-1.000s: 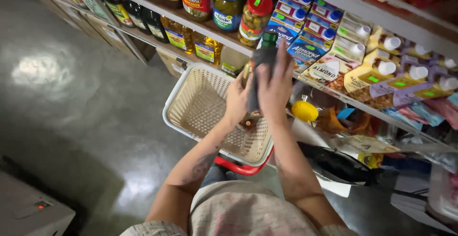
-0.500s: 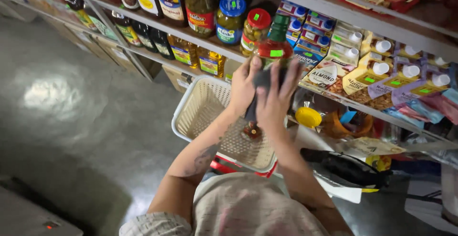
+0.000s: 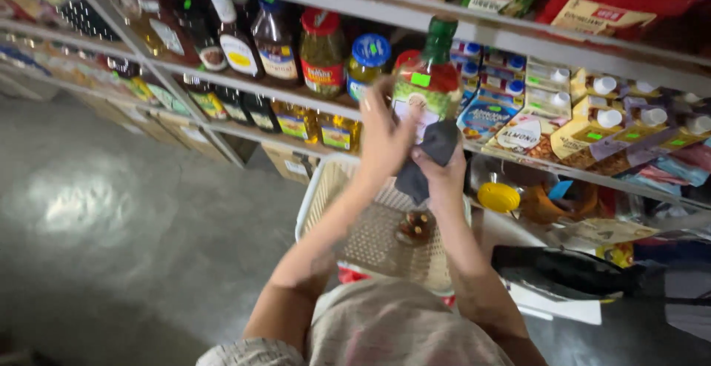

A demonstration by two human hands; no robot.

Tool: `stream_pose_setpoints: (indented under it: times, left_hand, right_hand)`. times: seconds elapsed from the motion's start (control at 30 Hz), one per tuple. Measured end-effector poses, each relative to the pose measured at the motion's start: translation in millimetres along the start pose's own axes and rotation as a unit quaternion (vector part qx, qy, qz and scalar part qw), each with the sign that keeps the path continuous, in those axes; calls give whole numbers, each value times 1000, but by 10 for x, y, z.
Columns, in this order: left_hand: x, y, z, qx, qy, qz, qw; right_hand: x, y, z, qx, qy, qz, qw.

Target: Wiping down various bottles and jars on a grocery shelf with a cloth and placing them into a basket.

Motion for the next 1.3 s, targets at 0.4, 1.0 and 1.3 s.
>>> stream_pose_setpoints:
  times: [0.4,1.0,1.3]
  left_hand:
    - [-584,-1007,-831,440,-63,-453,772]
    - [-1438,-545,-552,468,-35,-407,783]
    - [-1418,-722,-308,540,-33,-340,769]
  right_hand:
    - [-265,-750,282,261,-85,-199,941]
    - [456,-609,761,160,7,-279,947]
    - [438,-943,864,247,-31,-240,938]
Point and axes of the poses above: each hand's wrist, its own z-axis towards the middle knuckle, its own x-axis out of the back of the hand, y = z × x, the point moved 3 cm from there along z, towards the middle knuckle, and after that the axes turned 10 degrees about -x, right-handed, at the moved point
